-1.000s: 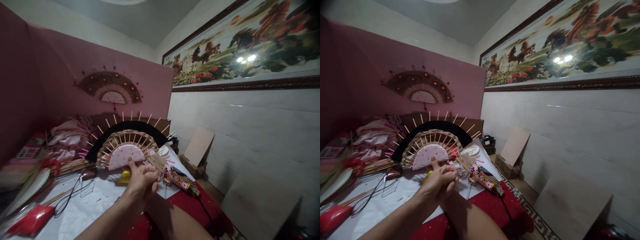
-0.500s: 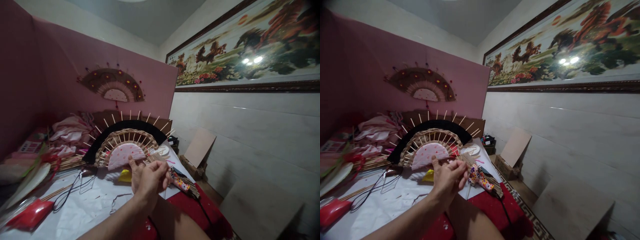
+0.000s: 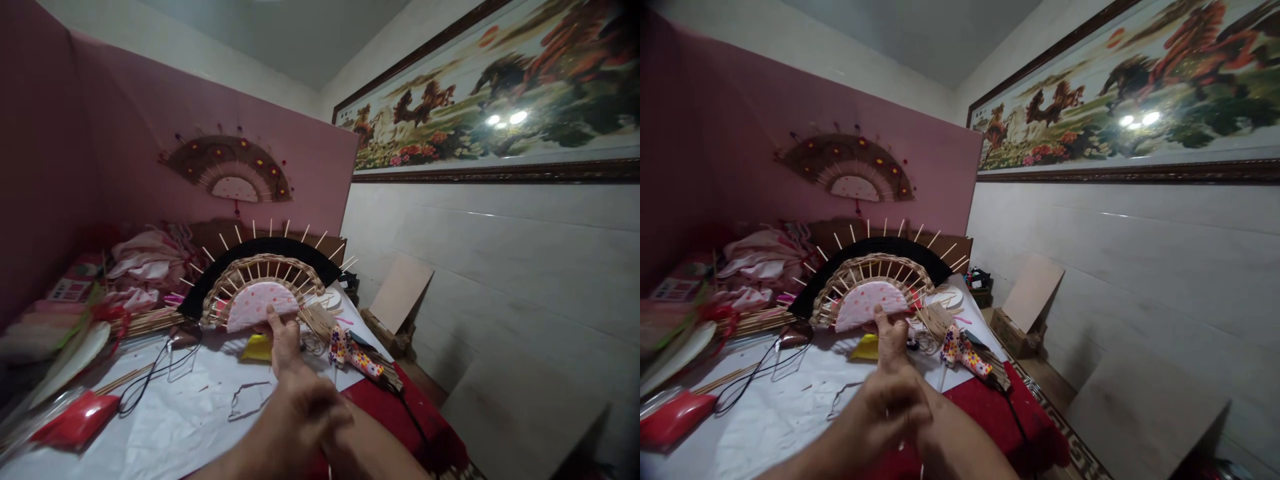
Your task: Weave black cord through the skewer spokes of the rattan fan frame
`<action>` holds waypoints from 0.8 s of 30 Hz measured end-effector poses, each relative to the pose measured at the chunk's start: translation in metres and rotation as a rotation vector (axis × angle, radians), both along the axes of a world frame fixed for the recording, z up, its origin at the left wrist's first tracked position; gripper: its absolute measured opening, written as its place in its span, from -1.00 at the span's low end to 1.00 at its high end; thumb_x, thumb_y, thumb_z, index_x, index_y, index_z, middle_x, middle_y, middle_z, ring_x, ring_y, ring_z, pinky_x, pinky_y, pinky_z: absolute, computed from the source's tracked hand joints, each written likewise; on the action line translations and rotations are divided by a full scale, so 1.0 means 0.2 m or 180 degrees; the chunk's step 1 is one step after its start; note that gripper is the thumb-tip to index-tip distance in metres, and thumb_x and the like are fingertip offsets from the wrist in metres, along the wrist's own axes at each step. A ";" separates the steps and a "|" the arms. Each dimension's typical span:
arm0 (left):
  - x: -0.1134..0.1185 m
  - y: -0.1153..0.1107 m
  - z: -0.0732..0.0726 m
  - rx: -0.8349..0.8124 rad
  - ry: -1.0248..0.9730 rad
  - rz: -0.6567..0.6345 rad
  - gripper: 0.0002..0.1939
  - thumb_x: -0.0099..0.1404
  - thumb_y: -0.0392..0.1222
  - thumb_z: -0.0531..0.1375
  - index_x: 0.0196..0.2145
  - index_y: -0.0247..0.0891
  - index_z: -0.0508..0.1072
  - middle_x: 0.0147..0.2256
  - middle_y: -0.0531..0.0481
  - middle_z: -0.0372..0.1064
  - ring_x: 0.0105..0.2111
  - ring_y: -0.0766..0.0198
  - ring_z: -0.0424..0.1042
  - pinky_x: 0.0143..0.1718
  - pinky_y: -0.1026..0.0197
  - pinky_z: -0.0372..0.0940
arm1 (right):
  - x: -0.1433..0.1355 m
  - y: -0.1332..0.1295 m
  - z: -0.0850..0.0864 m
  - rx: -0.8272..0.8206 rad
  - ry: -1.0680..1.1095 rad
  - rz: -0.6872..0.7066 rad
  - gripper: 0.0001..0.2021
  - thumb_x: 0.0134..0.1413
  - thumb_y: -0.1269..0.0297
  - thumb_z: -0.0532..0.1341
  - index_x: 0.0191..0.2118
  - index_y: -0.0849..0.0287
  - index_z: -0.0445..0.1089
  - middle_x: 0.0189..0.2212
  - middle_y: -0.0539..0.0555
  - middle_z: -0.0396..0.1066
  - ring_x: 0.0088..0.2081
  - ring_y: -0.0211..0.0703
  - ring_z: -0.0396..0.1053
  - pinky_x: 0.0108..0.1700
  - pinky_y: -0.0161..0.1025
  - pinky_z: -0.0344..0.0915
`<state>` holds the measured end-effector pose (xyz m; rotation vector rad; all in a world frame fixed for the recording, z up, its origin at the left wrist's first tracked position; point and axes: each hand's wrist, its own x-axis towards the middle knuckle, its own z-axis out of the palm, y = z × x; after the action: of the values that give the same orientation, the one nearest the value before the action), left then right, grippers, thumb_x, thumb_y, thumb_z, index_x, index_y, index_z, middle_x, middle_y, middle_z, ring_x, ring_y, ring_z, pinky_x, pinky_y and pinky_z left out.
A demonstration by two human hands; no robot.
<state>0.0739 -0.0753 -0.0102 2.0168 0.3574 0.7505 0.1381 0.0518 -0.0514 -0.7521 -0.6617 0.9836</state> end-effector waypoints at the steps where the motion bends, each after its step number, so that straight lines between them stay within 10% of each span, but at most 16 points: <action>1: 0.01 0.07 0.01 0.0040 -0.0020 0.0217 -0.81 0.23 -0.24 0.08 -0.51 -0.27 0.40 -0.56 0.02 0.31 -0.51 0.30 0.30 -0.49 0.25 0.20 | 0.00 0.01 0.00 -0.0151 -0.0018 -0.0034 -0.60 -0.27 0.07 0.33 -0.29 0.22 0.33 -0.52 -0.03 0.41 -0.55 -0.24 0.37 -0.49 -0.30 0.36; 4: 0.03 0.20 0.02 0.0638 -0.0036 0.1145 -0.81 0.14 -0.31 0.13 -0.61 -0.28 0.36 -0.64 0.05 0.28 -0.59 0.37 0.22 -0.54 0.30 0.11 | 0.00 0.01 -0.01 -0.0269 -0.0029 -0.0047 -0.56 -0.33 0.06 0.35 -0.28 0.21 0.33 -0.54 -0.03 0.40 -0.60 -0.24 0.35 -0.53 -0.29 0.34; 10: -0.06 0.08 -0.03 0.1678 -0.0047 0.0194 -0.85 0.13 -0.31 0.12 -0.58 -0.27 0.36 -0.59 -0.01 0.37 -0.60 0.37 0.27 -0.58 0.33 0.09 | 0.00 -0.02 -0.01 0.0119 -0.0012 0.0082 -0.66 -0.23 0.12 0.32 -0.31 0.22 0.37 -0.46 -0.01 0.45 -0.50 -0.22 0.39 -0.41 -0.28 0.36; 18: -0.28 0.48 0.14 -0.0402 -0.1033 0.2354 -0.73 0.12 -0.10 0.11 -0.62 -0.22 0.15 -0.73 0.17 0.11 -0.73 0.43 0.07 -0.68 0.35 -0.01 | 0.01 -0.04 -0.01 0.0185 0.0077 0.0210 -0.62 -0.20 0.11 0.31 -0.24 0.23 0.36 -0.37 0.05 0.48 -0.42 -0.18 0.42 -0.35 -0.25 0.36; 24: -0.28 0.81 0.16 0.0246 -0.0475 0.3562 -0.75 0.05 0.01 0.16 -0.52 -0.25 0.32 -0.57 0.02 0.32 -0.55 0.28 0.30 -0.53 0.28 0.10 | 0.00 -0.03 -0.05 0.0236 -0.0028 0.0194 -0.61 -0.20 0.12 0.31 -0.22 0.22 0.37 -0.36 0.05 0.48 -0.40 -0.16 0.43 -0.35 -0.24 0.36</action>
<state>0.0173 0.0867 0.0212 1.6991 1.4292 1.5743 0.1383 0.0460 -0.0613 -0.6746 -0.7282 1.0063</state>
